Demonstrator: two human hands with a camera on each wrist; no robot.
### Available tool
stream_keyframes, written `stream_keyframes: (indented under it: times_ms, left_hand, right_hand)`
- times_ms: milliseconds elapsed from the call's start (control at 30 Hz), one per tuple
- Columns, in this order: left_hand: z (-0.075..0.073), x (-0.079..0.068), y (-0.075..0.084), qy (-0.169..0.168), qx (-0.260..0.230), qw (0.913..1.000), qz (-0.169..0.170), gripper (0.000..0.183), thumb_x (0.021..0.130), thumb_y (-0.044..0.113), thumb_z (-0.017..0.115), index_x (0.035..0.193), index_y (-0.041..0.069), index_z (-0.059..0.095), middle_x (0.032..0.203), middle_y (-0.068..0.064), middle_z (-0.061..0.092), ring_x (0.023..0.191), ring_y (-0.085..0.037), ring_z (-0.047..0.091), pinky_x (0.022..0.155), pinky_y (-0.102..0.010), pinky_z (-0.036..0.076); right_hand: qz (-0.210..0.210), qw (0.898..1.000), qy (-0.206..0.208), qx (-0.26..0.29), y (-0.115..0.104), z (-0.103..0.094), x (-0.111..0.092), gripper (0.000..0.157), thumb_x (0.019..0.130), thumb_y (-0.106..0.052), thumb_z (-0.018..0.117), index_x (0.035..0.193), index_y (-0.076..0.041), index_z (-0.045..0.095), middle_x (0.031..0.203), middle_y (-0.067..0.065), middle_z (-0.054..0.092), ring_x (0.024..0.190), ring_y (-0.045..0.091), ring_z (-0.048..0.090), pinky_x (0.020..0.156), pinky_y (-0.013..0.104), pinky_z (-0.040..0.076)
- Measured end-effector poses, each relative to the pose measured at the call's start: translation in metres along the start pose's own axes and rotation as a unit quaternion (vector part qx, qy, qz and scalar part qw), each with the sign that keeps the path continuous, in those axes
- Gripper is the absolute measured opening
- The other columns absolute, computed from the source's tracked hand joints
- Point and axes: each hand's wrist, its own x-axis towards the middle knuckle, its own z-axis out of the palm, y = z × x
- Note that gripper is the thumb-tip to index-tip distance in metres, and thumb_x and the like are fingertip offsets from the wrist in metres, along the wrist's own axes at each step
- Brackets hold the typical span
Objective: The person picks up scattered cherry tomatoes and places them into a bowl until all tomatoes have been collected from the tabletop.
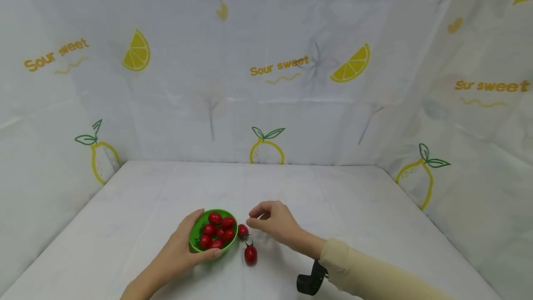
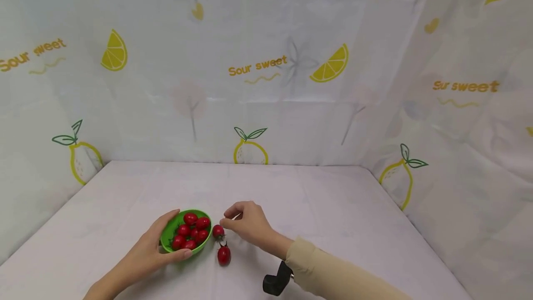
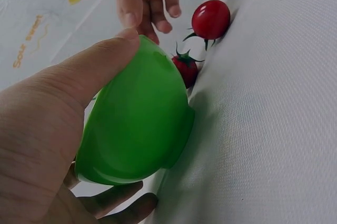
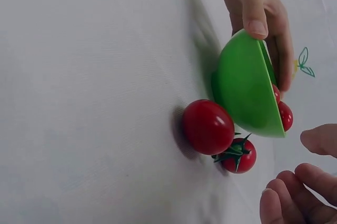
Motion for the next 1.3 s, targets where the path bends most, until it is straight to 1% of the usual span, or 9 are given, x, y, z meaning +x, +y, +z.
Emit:
stream_keyframes:
  times_ms: [200,300,467,600,700,900,1100,1200,1300]
  left_hand:
    - [0.0,0.0,-0.001,0.002,-0.001,1.0,0.002,0.105,0.072,0.054,0.084,0.15,0.007,0.032,0.149,-0.013,0.038,0.133,-0.035,0.039,0.1,-0.055,0.043]
    - [0.0,0.0,-0.001,0.003,-0.001,1.0,0.004,0.105,0.072,0.054,0.084,0.15,0.007,0.032,0.149,-0.013,0.038,0.134,-0.035,0.039,0.1,-0.055,0.043]
    - [-0.001,0.0,-0.001,0.002,-0.003,1.0,0.006,0.104,0.072,0.055,0.083,0.15,0.009,0.032,0.15,-0.012,0.037,0.134,-0.034,0.038,0.102,-0.055,0.041]
    - [-0.002,0.0,-0.001,0.001,-0.001,1.0,0.006,0.104,0.072,0.055,0.083,0.151,0.01,0.032,0.151,-0.012,0.036,0.135,-0.034,0.037,0.103,-0.056,0.04]
    - [-0.002,0.0,-0.001,0.002,0.003,1.0,0.008,0.105,0.072,0.056,0.083,0.151,0.01,0.032,0.151,-0.012,0.036,0.135,-0.034,0.037,0.103,-0.056,0.039]
    - [-0.002,-0.001,-0.002,0.004,0.002,1.0,0.007,0.105,0.072,0.055,0.083,0.15,0.009,0.032,0.15,-0.013,0.037,0.135,-0.035,0.037,0.103,-0.056,0.039]
    - [-0.001,-0.001,-0.002,0.004,0.004,0.9999,0.009,0.105,0.072,0.056,0.083,0.15,0.009,0.032,0.15,-0.013,0.037,0.135,-0.035,0.037,0.104,-0.057,0.038]
    - [-0.001,-0.001,-0.002,0.001,0.002,1.0,0.008,0.105,0.072,0.055,0.083,0.151,0.009,0.031,0.151,-0.013,0.036,0.136,-0.035,0.036,0.104,-0.057,0.037]
    - [-0.001,-0.001,-0.002,-0.002,-0.001,1.0,0.007,0.105,0.072,0.055,0.083,0.151,0.009,0.031,0.151,-0.013,0.036,0.136,-0.035,0.035,0.105,-0.057,0.036]
  right_hand:
    - [-0.01,0.999,-0.028,0.014,0.008,-0.003,-0.009,0.025,0.083,-0.023,0.079,0.099,-0.004,0.074,0.086,-0.004,0.07,0.078,0.019,0.064,0.061,0.028,0.049]
    - [-0.001,0.999,-0.038,0.022,0.011,-0.004,-0.013,0.027,0.082,-0.025,0.08,0.1,-0.006,0.074,0.088,-0.004,0.069,0.081,0.019,0.064,0.063,0.03,0.05]
    - [0.005,0.997,-0.06,0.046,0.018,-0.002,-0.019,0.029,0.08,-0.024,0.083,0.103,-0.008,0.073,0.095,-0.001,0.069,0.086,0.02,0.063,0.068,0.033,0.053]
    - [-0.007,0.996,-0.072,0.048,0.024,-0.001,-0.02,0.033,0.076,-0.023,0.086,0.104,-0.01,0.073,0.101,-0.001,0.069,0.091,0.022,0.063,0.073,0.032,0.053]
    - [-0.018,0.995,-0.081,0.054,0.026,-0.001,-0.021,0.035,0.073,-0.021,0.087,0.104,-0.011,0.074,0.102,-0.001,0.069,0.094,0.024,0.062,0.075,0.031,0.054]
    - [-0.03,0.99,-0.119,0.063,0.028,0.002,-0.023,0.037,0.071,-0.015,0.089,0.105,-0.011,0.073,0.101,-0.001,0.069,0.093,0.026,0.062,0.074,0.027,0.054]
    - [-0.038,0.986,-0.155,0.049,0.029,0.006,-0.023,0.042,0.07,-0.014,0.089,0.108,-0.011,0.071,0.102,-0.006,0.068,0.092,0.017,0.063,0.075,0.027,0.053]
    - [-0.044,0.985,-0.159,0.042,0.028,0.007,-0.023,0.043,0.07,-0.013,0.09,0.109,-0.011,0.071,0.101,-0.008,0.068,0.091,0.012,0.062,0.075,0.027,0.052]
    - [-0.045,0.986,-0.157,0.039,0.027,0.008,-0.024,0.043,0.069,-0.012,0.09,0.108,-0.01,0.071,0.101,-0.009,0.068,0.091,0.01,0.061,0.075,0.027,0.052]
